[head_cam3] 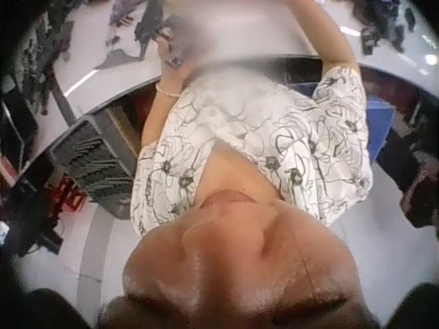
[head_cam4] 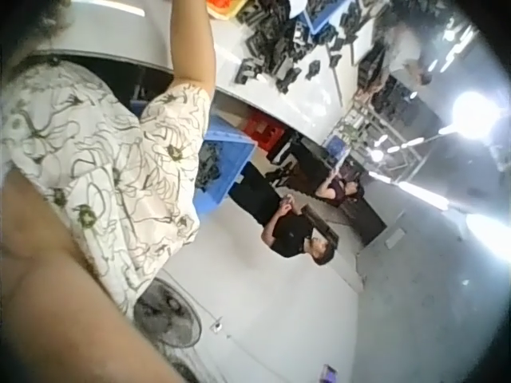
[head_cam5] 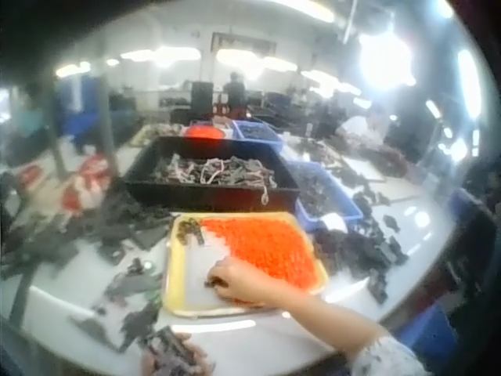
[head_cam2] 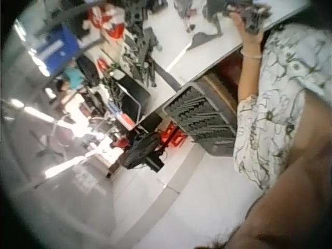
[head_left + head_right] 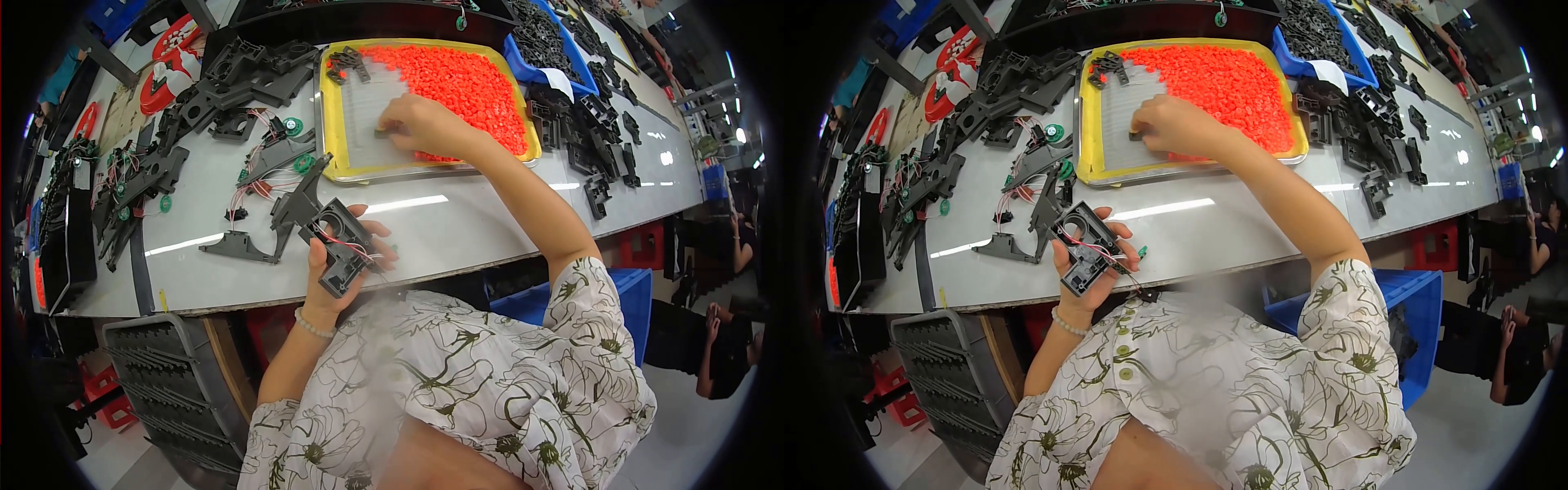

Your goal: The person assembles plastic components of a device by connecting internal wires and snap-fitting the outer plastic housing by hand.

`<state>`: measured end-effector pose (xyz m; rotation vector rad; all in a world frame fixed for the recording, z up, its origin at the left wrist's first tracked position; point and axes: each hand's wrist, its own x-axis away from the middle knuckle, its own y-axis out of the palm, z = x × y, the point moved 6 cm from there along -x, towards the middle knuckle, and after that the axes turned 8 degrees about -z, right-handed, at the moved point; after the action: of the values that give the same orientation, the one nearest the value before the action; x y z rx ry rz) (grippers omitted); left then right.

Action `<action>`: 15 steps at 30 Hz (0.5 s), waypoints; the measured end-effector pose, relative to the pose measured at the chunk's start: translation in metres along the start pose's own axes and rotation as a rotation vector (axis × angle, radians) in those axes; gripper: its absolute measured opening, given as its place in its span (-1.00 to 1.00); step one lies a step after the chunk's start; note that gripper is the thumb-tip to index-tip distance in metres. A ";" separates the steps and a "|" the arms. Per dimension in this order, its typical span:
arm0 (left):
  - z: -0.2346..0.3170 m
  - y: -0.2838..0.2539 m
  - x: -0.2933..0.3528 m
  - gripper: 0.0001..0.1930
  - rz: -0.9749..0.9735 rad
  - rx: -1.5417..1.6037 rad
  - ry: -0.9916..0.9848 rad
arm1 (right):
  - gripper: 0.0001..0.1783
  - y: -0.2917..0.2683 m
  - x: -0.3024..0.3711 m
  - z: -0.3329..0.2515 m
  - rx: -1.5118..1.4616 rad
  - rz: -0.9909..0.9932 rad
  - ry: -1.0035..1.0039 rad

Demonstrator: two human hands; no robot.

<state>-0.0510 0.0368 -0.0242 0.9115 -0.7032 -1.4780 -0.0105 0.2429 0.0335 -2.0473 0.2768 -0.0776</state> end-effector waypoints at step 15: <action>-0.001 -0.002 0.000 -0.14 0.016 -0.030 -0.002 | -0.84 -0.029 0.006 0.029 0.220 0.076 0.151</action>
<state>-0.0507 0.0371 -0.0264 0.8799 -0.6865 -1.4720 0.0055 0.2799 0.0447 -1.8138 0.4209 -0.2072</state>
